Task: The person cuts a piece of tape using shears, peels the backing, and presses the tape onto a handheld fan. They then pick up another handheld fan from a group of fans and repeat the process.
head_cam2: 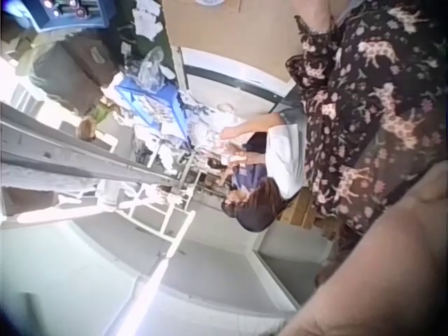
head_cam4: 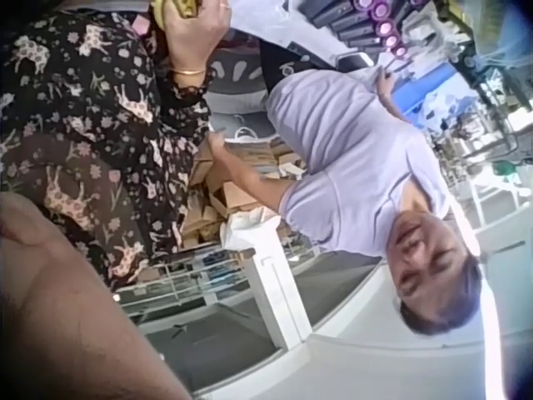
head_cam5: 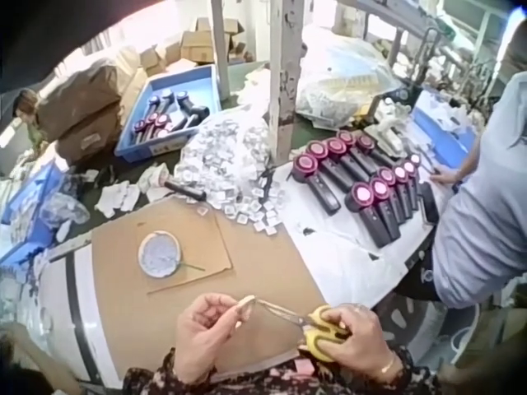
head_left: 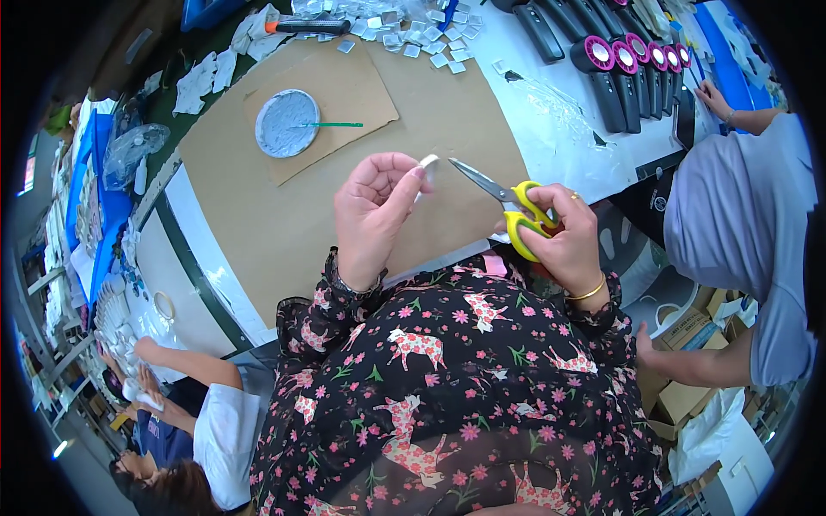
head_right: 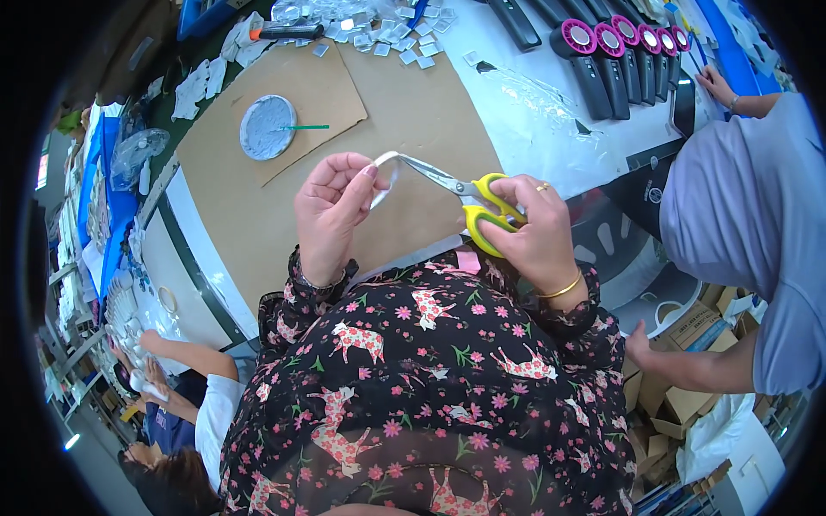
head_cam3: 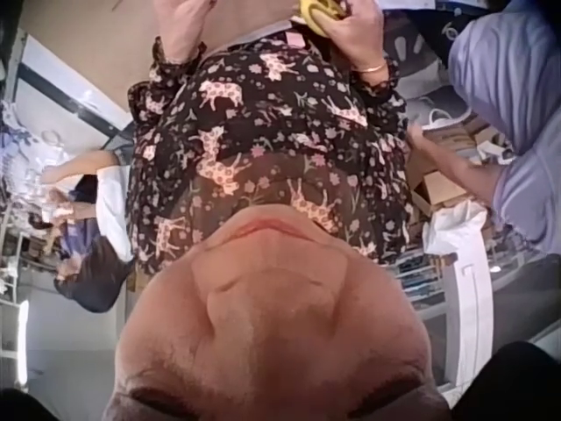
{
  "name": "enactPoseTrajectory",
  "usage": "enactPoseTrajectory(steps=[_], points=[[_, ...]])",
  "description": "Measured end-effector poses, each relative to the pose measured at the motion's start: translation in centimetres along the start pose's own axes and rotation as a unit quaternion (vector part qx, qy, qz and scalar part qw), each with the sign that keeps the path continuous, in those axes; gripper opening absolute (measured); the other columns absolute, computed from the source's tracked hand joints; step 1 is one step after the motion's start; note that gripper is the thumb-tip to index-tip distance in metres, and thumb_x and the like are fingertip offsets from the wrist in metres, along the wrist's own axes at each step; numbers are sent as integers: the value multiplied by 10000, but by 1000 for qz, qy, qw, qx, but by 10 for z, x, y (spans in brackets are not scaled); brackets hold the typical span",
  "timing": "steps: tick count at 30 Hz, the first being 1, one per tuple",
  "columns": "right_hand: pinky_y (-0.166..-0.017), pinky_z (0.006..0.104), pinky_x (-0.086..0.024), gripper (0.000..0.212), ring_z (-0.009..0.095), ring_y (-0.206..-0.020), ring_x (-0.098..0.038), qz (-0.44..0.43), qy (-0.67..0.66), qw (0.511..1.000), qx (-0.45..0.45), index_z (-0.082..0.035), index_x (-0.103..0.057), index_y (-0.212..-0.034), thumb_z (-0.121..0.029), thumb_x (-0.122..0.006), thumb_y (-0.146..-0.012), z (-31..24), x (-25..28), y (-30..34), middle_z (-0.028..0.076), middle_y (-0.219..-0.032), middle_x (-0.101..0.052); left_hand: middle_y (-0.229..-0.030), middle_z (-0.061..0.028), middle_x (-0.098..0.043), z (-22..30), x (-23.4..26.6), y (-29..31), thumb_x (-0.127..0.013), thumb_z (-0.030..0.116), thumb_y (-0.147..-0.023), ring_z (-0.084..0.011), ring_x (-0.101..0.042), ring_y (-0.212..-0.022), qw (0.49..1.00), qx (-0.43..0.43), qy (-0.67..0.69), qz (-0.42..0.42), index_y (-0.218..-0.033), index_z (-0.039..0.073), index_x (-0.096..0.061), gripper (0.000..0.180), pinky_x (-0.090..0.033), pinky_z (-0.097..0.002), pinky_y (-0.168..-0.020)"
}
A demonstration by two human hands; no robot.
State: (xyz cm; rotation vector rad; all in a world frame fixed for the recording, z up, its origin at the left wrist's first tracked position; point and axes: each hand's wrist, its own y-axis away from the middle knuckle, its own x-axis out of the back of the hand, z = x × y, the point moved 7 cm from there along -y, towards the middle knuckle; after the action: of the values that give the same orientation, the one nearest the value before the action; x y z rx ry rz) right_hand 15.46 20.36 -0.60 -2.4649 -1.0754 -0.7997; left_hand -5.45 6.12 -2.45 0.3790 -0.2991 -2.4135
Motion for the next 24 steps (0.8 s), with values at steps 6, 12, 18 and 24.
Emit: enactPoseTrajectory(steps=[6,12,18,24], points=[[-813,376,-531,349,287,-880,-666,-16,77,995,69,-5,-661,-1015,-59,-833,-716,-10,-1,-6,122,-951,-690,-1069,-90,-710,4,-2,-8,-676,-13,-973,-77,-660,-935,997,-82,-10,1,-1239,-19,-576,284,-500,-180,-755],[-823,405,-519,340,328,-903,-654,-45,84,988,118,-8,-651,-1006,-64,-819,-716,-24,-8,-12,146,-958,-676,-1103,-83,-690,6,5,-2,-678,-40,-955,-120,-677,-1006,993,-107,-47,-14,-1260,-12,-561,328,-545,-244,-901],[-842,384,-512,346,309,-909,-639,-81,105,988,74,5,-639,-1066,-6,-778,-749,-3,-16,-3,139,-966,-659,-1092,-85,-718,3,4,-2,-682,-11,-939,-182,-711,-1019,949,-255,-185,5,-1199,20,-591,276,-587,-311,-827],[-885,374,-515,327,267,-957,-647,-117,79,989,47,25,-637,-1094,-5,-772,-797,7,-18,-7,131,-1020,-680,-1021,-147,-715,6,3,4,-680,34,-899,-255,-732,-951,948,-232,-215,20,-1155,9,-597,270,-589,-359,-818]])
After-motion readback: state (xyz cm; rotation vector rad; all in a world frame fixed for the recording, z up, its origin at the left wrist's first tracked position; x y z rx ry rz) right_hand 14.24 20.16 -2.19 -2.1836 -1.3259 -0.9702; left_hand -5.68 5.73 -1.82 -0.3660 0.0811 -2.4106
